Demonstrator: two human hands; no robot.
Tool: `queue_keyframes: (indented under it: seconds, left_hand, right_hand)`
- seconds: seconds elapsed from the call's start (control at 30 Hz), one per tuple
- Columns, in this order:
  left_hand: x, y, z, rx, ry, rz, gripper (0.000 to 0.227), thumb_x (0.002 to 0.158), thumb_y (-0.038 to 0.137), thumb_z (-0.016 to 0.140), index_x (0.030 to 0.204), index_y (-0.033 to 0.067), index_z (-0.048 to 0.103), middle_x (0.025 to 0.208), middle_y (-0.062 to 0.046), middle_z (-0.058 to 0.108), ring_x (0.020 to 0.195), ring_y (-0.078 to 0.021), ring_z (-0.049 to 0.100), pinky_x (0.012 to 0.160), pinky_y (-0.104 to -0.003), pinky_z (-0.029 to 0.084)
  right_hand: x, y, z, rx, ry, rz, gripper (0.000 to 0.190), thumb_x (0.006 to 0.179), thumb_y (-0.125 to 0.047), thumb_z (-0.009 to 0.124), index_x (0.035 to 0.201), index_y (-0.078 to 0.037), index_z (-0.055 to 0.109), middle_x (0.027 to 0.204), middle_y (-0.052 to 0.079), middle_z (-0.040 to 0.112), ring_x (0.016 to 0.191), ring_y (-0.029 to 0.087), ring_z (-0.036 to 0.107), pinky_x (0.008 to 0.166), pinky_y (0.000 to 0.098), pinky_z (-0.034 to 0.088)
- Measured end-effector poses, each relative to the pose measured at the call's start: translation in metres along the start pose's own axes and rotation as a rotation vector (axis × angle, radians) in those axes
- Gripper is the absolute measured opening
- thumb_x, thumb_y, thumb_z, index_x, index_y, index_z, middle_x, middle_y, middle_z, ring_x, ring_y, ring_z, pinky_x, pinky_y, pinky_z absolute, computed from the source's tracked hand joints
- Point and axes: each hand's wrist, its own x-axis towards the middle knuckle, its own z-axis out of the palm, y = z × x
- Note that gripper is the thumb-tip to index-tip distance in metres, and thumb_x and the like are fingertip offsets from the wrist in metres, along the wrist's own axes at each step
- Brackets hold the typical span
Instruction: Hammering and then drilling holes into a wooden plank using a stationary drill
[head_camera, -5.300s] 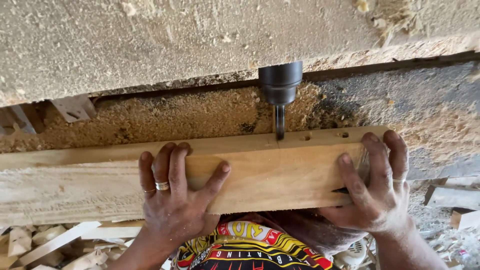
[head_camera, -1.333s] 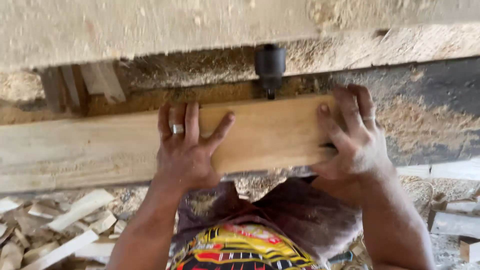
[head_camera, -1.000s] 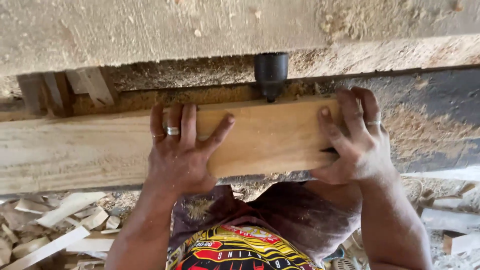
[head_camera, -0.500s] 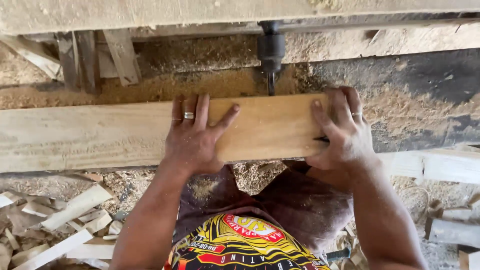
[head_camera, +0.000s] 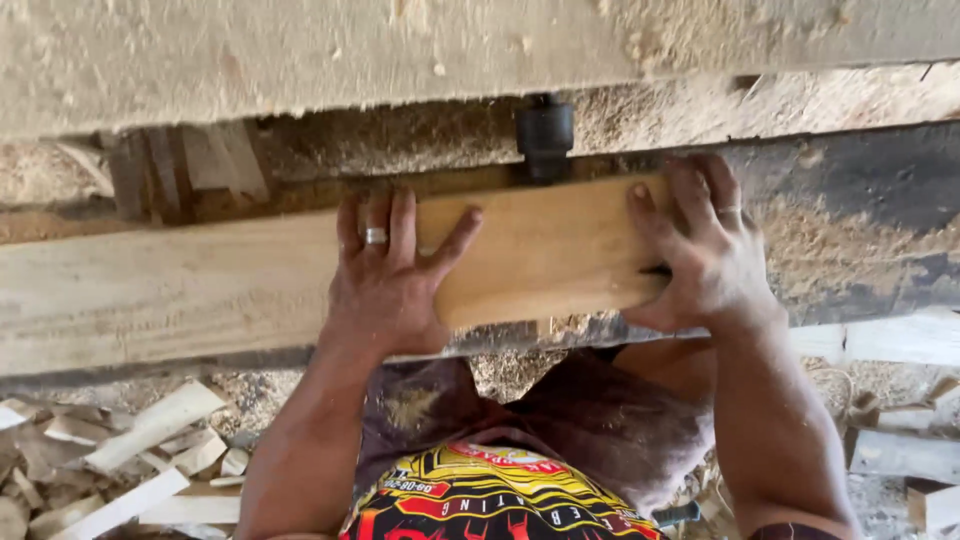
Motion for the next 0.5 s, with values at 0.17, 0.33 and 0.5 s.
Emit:
queue_keyframes:
  seconds: [0.17,0.33,0.5]
  left_hand:
    - [-0.024,0.004,0.016,-0.039,-0.290,-0.040,0.111,0.061,0.034,0.071,0.162,0.0381,0.026,0.149,-0.032,0.024,0.129,-0.0610,0.039,0.118,-0.073,0.016]
    - [-0.057,0.013,0.028,0.039,-0.325,-0.023,0.124,0.045,0.054,0.059,0.159,0.0455,0.013,0.159,-0.031,0.008,0.144,-0.0498,0.009,0.123,-0.062,-0.011]
    - [-0.063,0.018,0.017,-0.131,-0.328,-0.067,0.124,0.043,0.030,0.062,0.161,0.0428,0.028,0.149,-0.025,0.034,0.141,-0.0483,0.033,0.118,-0.068,0.015]
  right_hand:
    - [-0.024,-0.015,-0.004,0.049,-0.114,0.111,0.105,0.044,-0.035,0.084,0.145,-0.018,0.060,0.152,0.021,0.048,0.143,0.043,0.041,0.079,0.0544,0.064]
    - [-0.038,-0.062,-0.033,0.154,-0.085,0.203,0.077,0.056,-0.022,0.081,0.129,-0.003,0.067,0.146,0.026,0.052,0.140,0.053,0.045,0.083,0.0621,0.062]
    - [-0.057,-0.055,-0.009,0.136,0.089,0.113,0.107,0.041,-0.033,0.086,0.142,-0.012,0.059,0.146,0.025,0.054,0.134,0.056,0.050,0.092,0.0634,0.057]
